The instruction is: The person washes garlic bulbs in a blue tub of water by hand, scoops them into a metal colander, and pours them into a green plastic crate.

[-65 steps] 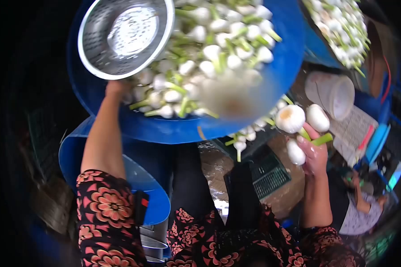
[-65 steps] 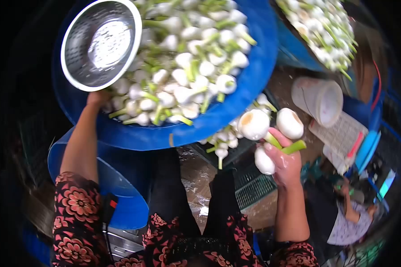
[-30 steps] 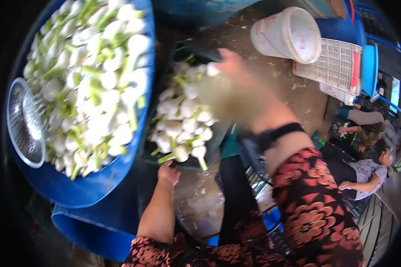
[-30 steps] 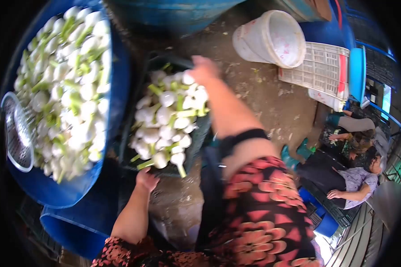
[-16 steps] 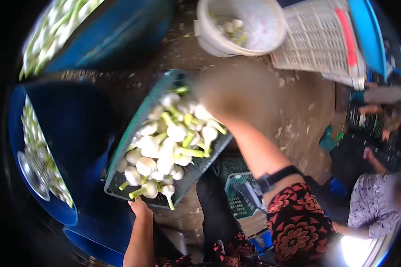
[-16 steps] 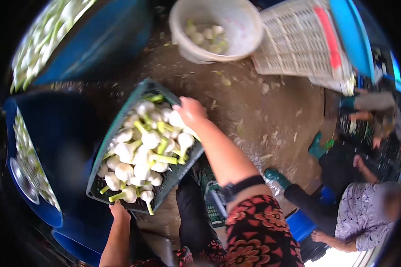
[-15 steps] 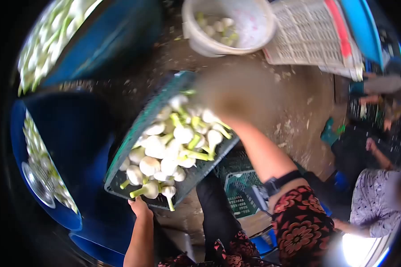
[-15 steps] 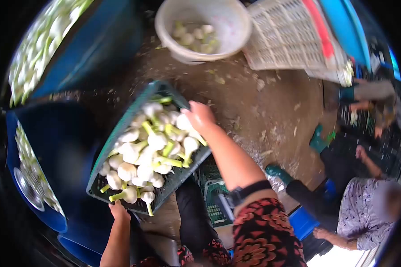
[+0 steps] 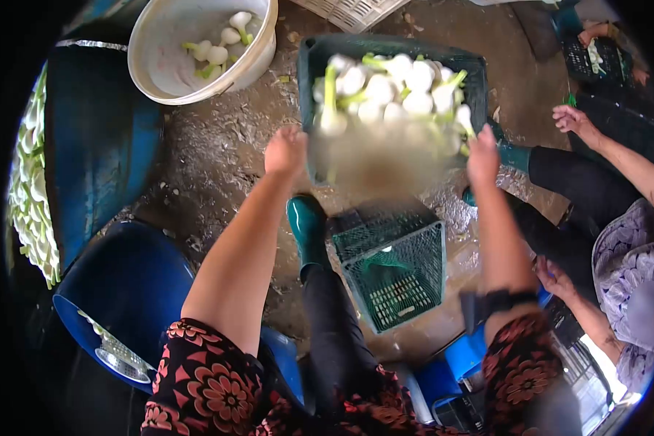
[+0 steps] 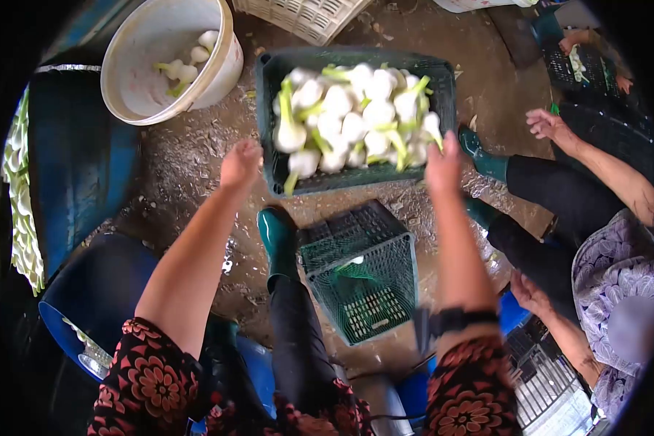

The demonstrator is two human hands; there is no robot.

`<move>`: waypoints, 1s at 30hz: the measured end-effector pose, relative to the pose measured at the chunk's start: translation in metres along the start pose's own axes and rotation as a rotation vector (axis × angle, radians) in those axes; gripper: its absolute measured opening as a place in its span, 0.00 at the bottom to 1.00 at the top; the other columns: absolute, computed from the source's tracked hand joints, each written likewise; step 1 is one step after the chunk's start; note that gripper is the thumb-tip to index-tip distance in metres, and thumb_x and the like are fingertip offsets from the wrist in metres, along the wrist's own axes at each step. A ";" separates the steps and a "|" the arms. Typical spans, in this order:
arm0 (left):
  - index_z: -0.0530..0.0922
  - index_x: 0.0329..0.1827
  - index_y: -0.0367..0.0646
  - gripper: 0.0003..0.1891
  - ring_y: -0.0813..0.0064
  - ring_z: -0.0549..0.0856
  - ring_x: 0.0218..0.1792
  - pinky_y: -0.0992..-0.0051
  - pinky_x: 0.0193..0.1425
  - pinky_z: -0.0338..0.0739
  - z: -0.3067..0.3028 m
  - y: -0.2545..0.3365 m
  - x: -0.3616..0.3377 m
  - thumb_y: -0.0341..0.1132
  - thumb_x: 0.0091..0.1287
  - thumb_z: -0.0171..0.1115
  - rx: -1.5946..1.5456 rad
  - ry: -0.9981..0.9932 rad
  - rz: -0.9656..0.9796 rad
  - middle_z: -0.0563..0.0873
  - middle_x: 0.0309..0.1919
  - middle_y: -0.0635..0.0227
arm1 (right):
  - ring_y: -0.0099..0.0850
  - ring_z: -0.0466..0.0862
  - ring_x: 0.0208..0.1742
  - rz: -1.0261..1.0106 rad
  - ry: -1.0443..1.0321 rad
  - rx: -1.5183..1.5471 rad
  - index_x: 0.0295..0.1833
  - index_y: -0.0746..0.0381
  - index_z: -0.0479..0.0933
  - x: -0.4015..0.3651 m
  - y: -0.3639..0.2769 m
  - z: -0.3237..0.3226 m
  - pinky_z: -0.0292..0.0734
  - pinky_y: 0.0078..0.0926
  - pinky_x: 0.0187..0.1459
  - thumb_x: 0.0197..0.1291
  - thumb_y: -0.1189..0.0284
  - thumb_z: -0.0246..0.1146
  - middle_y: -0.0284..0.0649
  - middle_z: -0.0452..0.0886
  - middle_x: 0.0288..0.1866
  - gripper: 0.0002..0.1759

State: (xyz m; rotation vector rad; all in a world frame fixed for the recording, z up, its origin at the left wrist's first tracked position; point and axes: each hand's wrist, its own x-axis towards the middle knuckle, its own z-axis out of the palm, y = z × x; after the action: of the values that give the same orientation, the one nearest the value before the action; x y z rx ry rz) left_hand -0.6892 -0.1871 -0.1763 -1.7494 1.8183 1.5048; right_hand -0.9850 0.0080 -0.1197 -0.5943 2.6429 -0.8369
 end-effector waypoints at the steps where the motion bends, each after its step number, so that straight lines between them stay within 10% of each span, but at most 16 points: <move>1: 0.73 0.43 0.37 0.18 0.50 0.76 0.43 0.62 0.48 0.70 0.008 -0.009 -0.008 0.42 0.56 0.52 -0.002 0.007 -0.012 0.79 0.39 0.50 | 0.37 0.71 0.55 0.024 -0.061 -0.008 0.57 0.65 0.65 -0.040 -0.007 -0.002 0.63 0.27 0.56 0.57 0.68 0.53 0.50 0.69 0.56 0.23; 3: 0.72 0.47 0.39 0.18 0.52 0.75 0.47 0.64 0.50 0.69 0.030 -0.055 -0.060 0.41 0.57 0.53 0.114 0.472 0.484 0.77 0.43 0.50 | 0.35 0.70 0.54 0.013 0.075 0.225 0.53 0.69 0.65 -0.132 0.007 0.007 0.63 0.29 0.56 0.60 0.67 0.52 0.47 0.70 0.53 0.20; 6: 0.73 0.47 0.37 0.17 0.60 0.78 0.44 0.72 0.49 0.70 -0.016 -0.103 -0.175 0.38 0.59 0.54 -0.064 -0.104 0.037 0.79 0.40 0.55 | 0.33 0.71 0.49 0.765 0.124 0.499 0.54 0.68 0.64 -0.254 0.075 0.036 0.65 0.30 0.51 0.57 0.59 0.56 0.44 0.70 0.51 0.27; 8: 0.76 0.43 0.37 0.11 0.70 0.80 0.41 0.78 0.46 0.71 -0.043 -0.162 -0.251 0.32 0.60 0.54 -0.061 -0.076 0.016 0.80 0.38 0.59 | 0.34 0.70 0.51 1.512 -0.013 0.568 0.58 0.60 0.61 -0.267 0.054 0.043 0.66 0.35 0.51 0.54 0.55 0.57 0.41 0.68 0.55 0.30; 12: 0.75 0.42 0.36 0.10 0.63 0.78 0.42 0.70 0.51 0.70 -0.120 -0.228 -0.379 0.26 0.57 0.51 0.030 0.047 -0.188 0.80 0.37 0.57 | 0.37 0.71 0.44 1.268 -0.178 0.414 0.51 0.58 0.67 -0.284 0.068 0.111 0.69 0.39 0.42 0.43 0.47 0.63 0.38 0.72 0.44 0.34; 16: 0.70 0.49 0.36 0.21 0.48 0.67 0.53 0.56 0.58 0.59 -0.187 -0.241 -0.406 0.23 0.49 0.53 0.644 0.409 0.424 0.69 0.51 0.47 | 0.43 0.74 0.29 1.364 -0.011 0.438 0.36 0.57 0.72 -0.276 0.122 0.150 0.74 0.45 0.31 0.45 0.67 0.63 0.43 0.74 0.32 0.12; 18: 0.60 0.59 0.35 0.31 0.46 0.59 0.59 0.54 0.63 0.51 -0.218 -0.270 -0.412 0.28 0.50 0.58 0.860 0.672 0.178 0.62 0.58 0.45 | 0.42 0.74 0.28 1.340 -0.087 0.499 0.35 0.59 0.71 -0.270 0.139 0.142 0.73 0.48 0.36 0.48 0.73 0.58 0.44 0.73 0.29 0.07; 24: 0.60 0.60 0.33 0.35 0.50 0.65 0.58 0.60 0.62 0.56 -0.237 -0.385 -0.416 0.45 0.53 0.62 0.300 0.570 -0.400 0.67 0.55 0.45 | 0.40 0.75 0.35 1.098 -0.181 0.640 0.40 0.69 0.66 -0.346 0.005 0.106 0.76 0.38 0.37 0.48 0.82 0.53 0.48 0.70 0.35 0.11; 26: 0.68 0.54 0.33 0.28 0.51 0.71 0.52 0.63 0.57 0.63 -0.235 -0.407 -0.411 0.44 0.55 0.59 0.093 0.609 -0.199 0.73 0.49 0.45 | 0.39 0.75 0.29 0.993 -0.561 0.213 0.39 0.67 0.67 -0.370 -0.018 0.121 0.75 0.38 0.33 0.49 0.81 0.55 0.45 0.71 0.31 0.10; 29: 0.71 0.50 0.37 0.19 0.51 0.74 0.47 0.63 0.52 0.67 -0.248 -0.396 -0.405 0.39 0.59 0.53 0.088 0.419 -0.480 0.75 0.46 0.47 | 0.36 0.74 0.23 0.884 -0.616 0.336 0.30 0.66 0.71 -0.449 -0.068 0.171 0.72 0.29 0.26 0.51 0.77 0.57 0.44 0.75 0.26 0.03; 30: 0.70 0.51 0.40 0.18 0.53 0.76 0.45 0.62 0.49 0.70 -0.230 -0.419 -0.404 0.37 0.59 0.53 0.111 0.636 -0.252 0.77 0.44 0.50 | 0.33 0.73 0.19 0.743 -0.831 0.191 0.29 0.66 0.70 -0.473 -0.101 0.171 0.71 0.25 0.23 0.50 0.78 0.58 0.41 0.75 0.25 0.04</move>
State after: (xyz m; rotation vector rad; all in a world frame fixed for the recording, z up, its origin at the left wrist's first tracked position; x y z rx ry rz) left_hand -0.1181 -0.0139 0.0116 -2.4718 1.7778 0.7817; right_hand -0.4757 0.0743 -0.1171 0.1112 1.7628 -0.4485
